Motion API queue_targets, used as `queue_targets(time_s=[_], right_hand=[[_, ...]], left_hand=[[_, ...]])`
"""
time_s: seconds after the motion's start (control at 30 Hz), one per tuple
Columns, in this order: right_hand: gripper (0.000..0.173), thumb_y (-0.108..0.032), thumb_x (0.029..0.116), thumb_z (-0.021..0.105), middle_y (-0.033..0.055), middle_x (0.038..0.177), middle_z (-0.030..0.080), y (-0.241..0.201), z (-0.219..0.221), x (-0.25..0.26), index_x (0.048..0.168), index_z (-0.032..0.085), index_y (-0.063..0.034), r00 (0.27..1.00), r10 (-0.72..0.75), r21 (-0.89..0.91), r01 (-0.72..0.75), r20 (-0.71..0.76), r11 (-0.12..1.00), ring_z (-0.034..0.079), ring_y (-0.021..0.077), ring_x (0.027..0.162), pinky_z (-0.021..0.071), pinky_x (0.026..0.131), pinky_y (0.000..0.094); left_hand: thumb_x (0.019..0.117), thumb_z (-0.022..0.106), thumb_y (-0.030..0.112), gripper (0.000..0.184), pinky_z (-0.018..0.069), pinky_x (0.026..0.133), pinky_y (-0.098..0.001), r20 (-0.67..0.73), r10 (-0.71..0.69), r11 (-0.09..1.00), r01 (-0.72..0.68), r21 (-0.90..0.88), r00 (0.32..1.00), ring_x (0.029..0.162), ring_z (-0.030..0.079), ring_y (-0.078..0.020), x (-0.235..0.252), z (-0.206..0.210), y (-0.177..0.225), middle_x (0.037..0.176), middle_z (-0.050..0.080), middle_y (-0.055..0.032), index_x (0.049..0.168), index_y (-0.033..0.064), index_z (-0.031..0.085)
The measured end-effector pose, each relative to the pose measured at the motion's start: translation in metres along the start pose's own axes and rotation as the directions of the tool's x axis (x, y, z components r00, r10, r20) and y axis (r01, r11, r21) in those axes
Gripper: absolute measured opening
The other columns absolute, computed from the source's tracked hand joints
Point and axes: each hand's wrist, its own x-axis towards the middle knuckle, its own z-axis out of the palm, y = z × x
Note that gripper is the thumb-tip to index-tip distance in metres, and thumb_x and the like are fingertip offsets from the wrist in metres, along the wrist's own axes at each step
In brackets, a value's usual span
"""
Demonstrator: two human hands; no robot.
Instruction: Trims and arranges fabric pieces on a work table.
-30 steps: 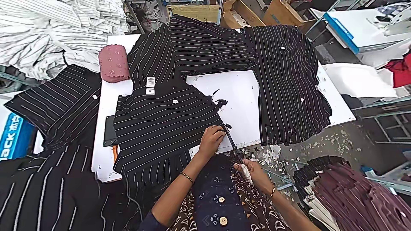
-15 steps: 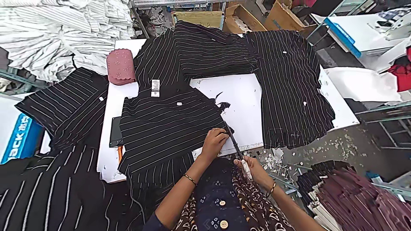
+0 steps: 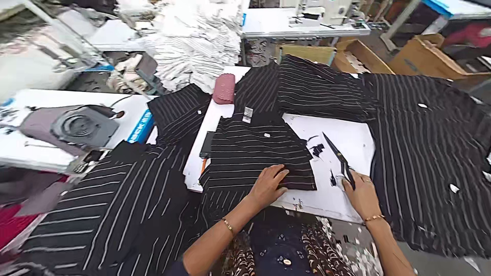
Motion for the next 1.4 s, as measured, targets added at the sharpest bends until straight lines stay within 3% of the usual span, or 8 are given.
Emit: queue_targets(time_s=[0.17,0.4,0.6,0.7,0.9,1.0,1.23,1.4], right_hand=[[0.042,-0.011,0.1003,0.056,0.0314,0.139,0.058,-0.026,0.02,-0.005,0.137,0.058,0.0082,0.934,-0.314,0.141,0.338,-0.168,0.931,0.055,0.0499,0.13,0.0421,0.109,0.0636],[0.028,-0.011,0.0985,0.058,0.0119,0.134,0.067,-0.12,0.076,-0.054,0.12,0.076,-0.0127,0.664,-0.743,0.43,0.697,-0.085,0.574,0.064,0.0277,0.126,0.0534,0.105,0.0452],[0.026,-0.012,0.0974,0.062,0.0174,0.14,0.063,-0.133,0.092,-0.053,0.112,0.08,-0.023,0.452,-0.89,0.584,0.74,-0.062,0.335,0.053,0.0364,0.138,0.0431,0.112,0.0564],[0.033,-0.032,0.0976,0.067,0.027,0.156,0.043,-0.145,0.08,-0.052,0.129,0.073,-0.0274,0.482,-0.858,0.546,0.677,0.179,0.494,0.034,0.0484,0.148,0.0266,0.115,0.0725],[0.061,-0.033,0.0905,0.075,0.026,0.156,0.043,-0.144,0.018,0.031,0.133,0.061,0.0083,0.786,-0.585,0.589,0.381,0.199,0.712,0.043,0.0388,0.145,0.035,0.118,0.0559],[0.059,-0.041,0.0943,0.07,0.0194,0.154,0.048,-0.161,-0.05,0.107,0.132,0.063,0.0039,0.879,-0.474,0.577,0.417,-0.057,0.702,0.048,0.0257,0.142,0.0398,0.117,0.0406],[0.036,-0.031,0.0932,0.07,0.0181,0.158,0.044,-0.176,-0.149,0.204,0.108,0.07,0.002,0.473,-0.483,-0.057,0.668,-0.736,0.742,0.047,0.0309,0.143,0.0344,0.117,0.0579],[0.025,-0.018,0.096,0.065,0.0161,0.156,0.048,-0.097,-0.092,0.253,0.094,0.071,0.0054,0.681,-0.45,-0.144,0.458,-0.577,0.877,0.049,0.0355,0.141,0.0297,0.115,0.0672]], left_hand=[[0.0967,0.068,0.03,0.06,0.0381,0.115,-0.0556,-0.273,-0.587,0.8,0.597,-0.055,0.762,0.138,0.048,-0.0451,-0.068,-0.073,-0.05,0.145,0.052,-0.0291,0.143,-0.0048,0.052],[0.0901,0.078,0.029,0.06,0.0439,0.105,-0.0622,-0.406,-0.758,0.623,0.752,-0.217,0.511,0.121,0.055,-0.0518,-0.079,-0.095,-0.093,0.125,0.059,-0.0359,0.129,-0.0119,0.059],[0.0985,0.064,0.013,0.026,0.055,0.076,-0.0588,-0.538,-0.563,0.772,0.632,-0.069,0.628,0.082,0.069,-0.0404,-0.051,-0.114,-0.059,0.09,0.069,-0.0261,0.108,-0.0106,0.066],[0.1011,0.057,0.013,0.015,0.041,0.055,-0.0222,-0.53,-0.633,0.774,0.477,-0.416,0.565,0.054,0.046,-0.003,-0.005,-0.128,-0.019,0.062,0.047,0.0036,0.104,-0.0017,0.055],[0.1049,0.046,0.014,0.03,0.0584,0.077,-0.0239,-0.373,-0.706,0.474,0.01,-0.881,0.602,0.086,0.066,-0.0024,0.114,-0.171,0.021,0.101,0.065,0.0006,0.129,-0.0031,0.052],[0.1068,0.046,0.014,0.015,0.0594,0.071,-0.0249,-0.346,-0.664,0.361,-0.12,-0.925,0.663,0.079,0.068,-0.0044,0.187,-0.201,0.014,0.087,0.068,0.0043,0.109,0.0076,0.059],[0.1095,0.036,0.017,0.034,0.055,0.101,-0.0326,-0.502,-0.154,0.222,-0.465,-0.857,0.851,0.113,0.067,-0.0105,0.275,-0.271,0.042,0.12,0.07,0.0007,0.136,0.0125,0.057],[0.1081,0.044,0.023,0.047,0.0548,0.095,-0.0325,-0.264,-0.247,0.487,-0.116,-0.866,0.933,0.113,0.063,-0.0072,0.319,-0.199,-0.037,0.135,0.059,0.0021,0.154,0.0178,0.036]])
